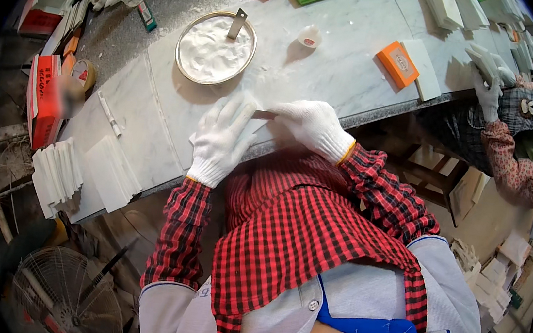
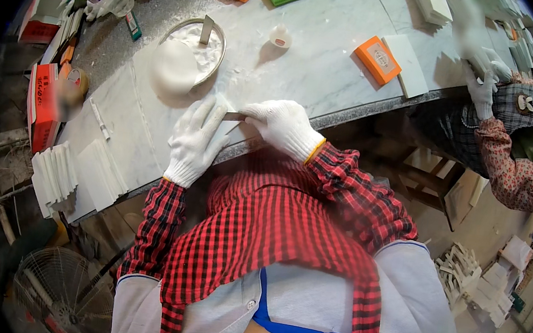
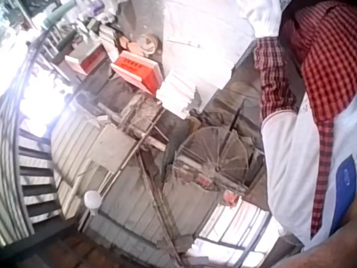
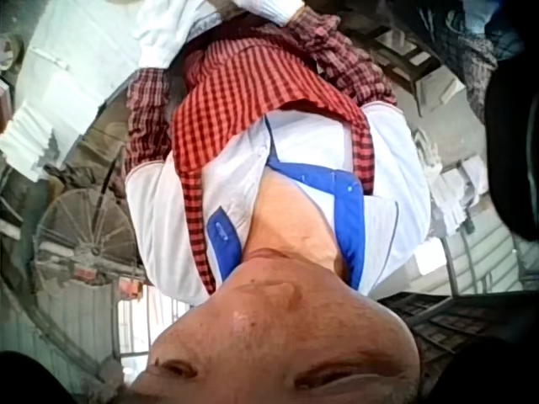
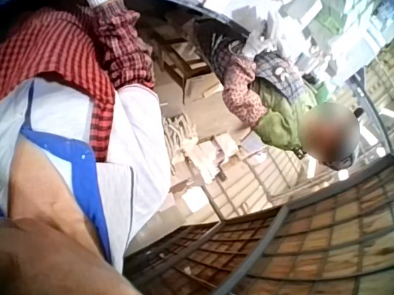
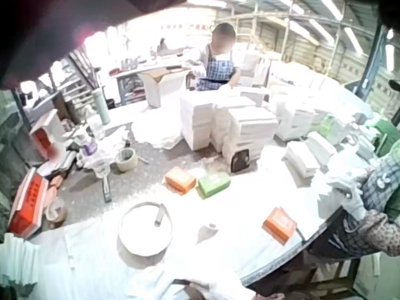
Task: The person repeatedly applies a white powder to rectangular white tiles using a small metal spatula, then smooths and buffs the surface with an orange block. The person handles tiles one at a time, turning them over and working on edges and faces.
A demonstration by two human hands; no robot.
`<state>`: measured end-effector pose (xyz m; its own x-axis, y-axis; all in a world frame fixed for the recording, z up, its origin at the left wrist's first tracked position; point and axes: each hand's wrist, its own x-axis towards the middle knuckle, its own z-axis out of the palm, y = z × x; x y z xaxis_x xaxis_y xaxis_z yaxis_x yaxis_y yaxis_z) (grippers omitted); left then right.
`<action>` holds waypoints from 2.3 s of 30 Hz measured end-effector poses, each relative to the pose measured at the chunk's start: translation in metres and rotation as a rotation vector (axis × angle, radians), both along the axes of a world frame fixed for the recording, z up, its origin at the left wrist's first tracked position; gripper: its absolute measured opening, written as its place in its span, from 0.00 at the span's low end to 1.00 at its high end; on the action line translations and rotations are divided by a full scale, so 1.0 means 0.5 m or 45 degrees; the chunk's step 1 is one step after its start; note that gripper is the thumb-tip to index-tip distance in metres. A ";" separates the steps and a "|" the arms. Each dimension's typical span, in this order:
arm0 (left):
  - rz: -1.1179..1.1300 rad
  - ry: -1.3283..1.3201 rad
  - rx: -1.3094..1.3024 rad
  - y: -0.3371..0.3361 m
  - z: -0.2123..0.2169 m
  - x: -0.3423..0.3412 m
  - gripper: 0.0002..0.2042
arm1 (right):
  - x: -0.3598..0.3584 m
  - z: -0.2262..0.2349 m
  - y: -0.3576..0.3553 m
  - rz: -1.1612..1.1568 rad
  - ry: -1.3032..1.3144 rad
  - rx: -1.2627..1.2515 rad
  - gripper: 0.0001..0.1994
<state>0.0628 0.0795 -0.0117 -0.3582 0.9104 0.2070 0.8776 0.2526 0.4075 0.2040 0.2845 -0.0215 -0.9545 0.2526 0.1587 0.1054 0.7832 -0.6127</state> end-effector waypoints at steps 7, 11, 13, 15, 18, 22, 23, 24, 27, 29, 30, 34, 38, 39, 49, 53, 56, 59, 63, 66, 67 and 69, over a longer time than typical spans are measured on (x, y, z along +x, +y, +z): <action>-0.018 0.051 0.008 0.000 -0.006 -0.003 0.36 | 0.038 0.020 -0.064 -0.164 -0.004 -0.427 0.12; 0.192 -0.003 -0.083 0.009 0.008 0.012 0.44 | 0.070 0.096 -0.031 -0.446 -0.153 -1.257 0.14; 0.233 -0.022 -0.173 0.014 0.020 0.017 0.48 | 0.085 0.107 0.005 -0.602 -0.216 -1.381 0.15; 0.229 -0.069 -0.136 0.016 0.026 0.016 0.48 | 0.097 0.087 0.035 -0.594 -0.167 -1.435 0.15; 0.137 -0.263 0.103 0.014 0.035 0.010 0.50 | 0.098 0.080 0.050 -0.501 -0.143 -1.563 0.14; 0.097 -0.512 0.401 0.023 0.076 0.020 0.51 | 0.053 0.113 0.032 -0.354 -0.107 -1.712 0.12; 0.110 -0.594 0.481 0.028 0.076 0.024 0.51 | 0.036 0.132 0.024 -0.329 -0.127 -1.730 0.11; 0.117 -0.677 0.563 0.039 0.073 0.026 0.51 | 0.021 0.158 0.019 -0.277 -0.152 -1.734 0.13; 0.140 -0.689 0.595 0.047 0.069 0.017 0.51 | -0.017 0.183 0.012 -0.122 -0.101 -1.725 0.13; 0.158 -0.677 0.532 0.054 0.073 0.023 0.51 | -0.038 0.193 0.004 -0.100 -0.074 -1.658 0.13; 0.145 -0.653 0.492 0.055 0.076 0.024 0.51 | -0.046 0.192 0.003 -0.082 -0.080 -1.635 0.13; 0.284 -0.639 0.407 0.074 0.107 0.045 0.50 | -0.060 0.196 -0.004 -0.063 -0.134 -1.570 0.13; 0.331 -0.856 0.253 0.078 0.113 0.048 0.46 | -0.066 0.191 -0.016 -0.051 -0.035 -1.556 0.13; 0.293 -0.827 0.239 0.076 0.092 0.042 0.45 | -0.066 0.211 -0.019 -0.074 -0.061 -1.557 0.13; 0.488 -0.432 0.565 0.104 0.049 0.059 0.37 | -0.067 0.223 -0.005 0.028 0.061 -1.085 0.14; 0.540 -0.510 0.441 0.099 0.038 0.063 0.40 | -0.069 0.214 -0.012 0.067 0.190 -0.931 0.14; 0.586 -0.652 0.328 0.106 0.081 0.075 0.34 | -0.059 0.208 -0.019 0.117 0.343 -0.795 0.14; 0.577 -0.523 0.161 0.090 0.016 0.066 0.33 | -0.016 0.214 -0.041 0.242 0.246 -0.668 0.17; 0.452 -0.227 0.396 0.092 -0.001 0.063 0.34 | -0.048 0.230 -0.028 0.139 0.246 -0.867 0.16; 0.497 -0.380 0.345 0.095 0.022 0.065 0.29 | -0.094 0.211 0.000 0.183 0.232 -0.781 0.16; 0.500 -0.370 0.394 0.098 0.029 0.066 0.29 | -0.101 0.208 0.003 0.176 0.178 -0.771 0.16; 0.487 -0.312 0.413 0.099 0.038 0.065 0.30 | -0.089 0.211 -0.007 0.257 0.292 -0.697 0.16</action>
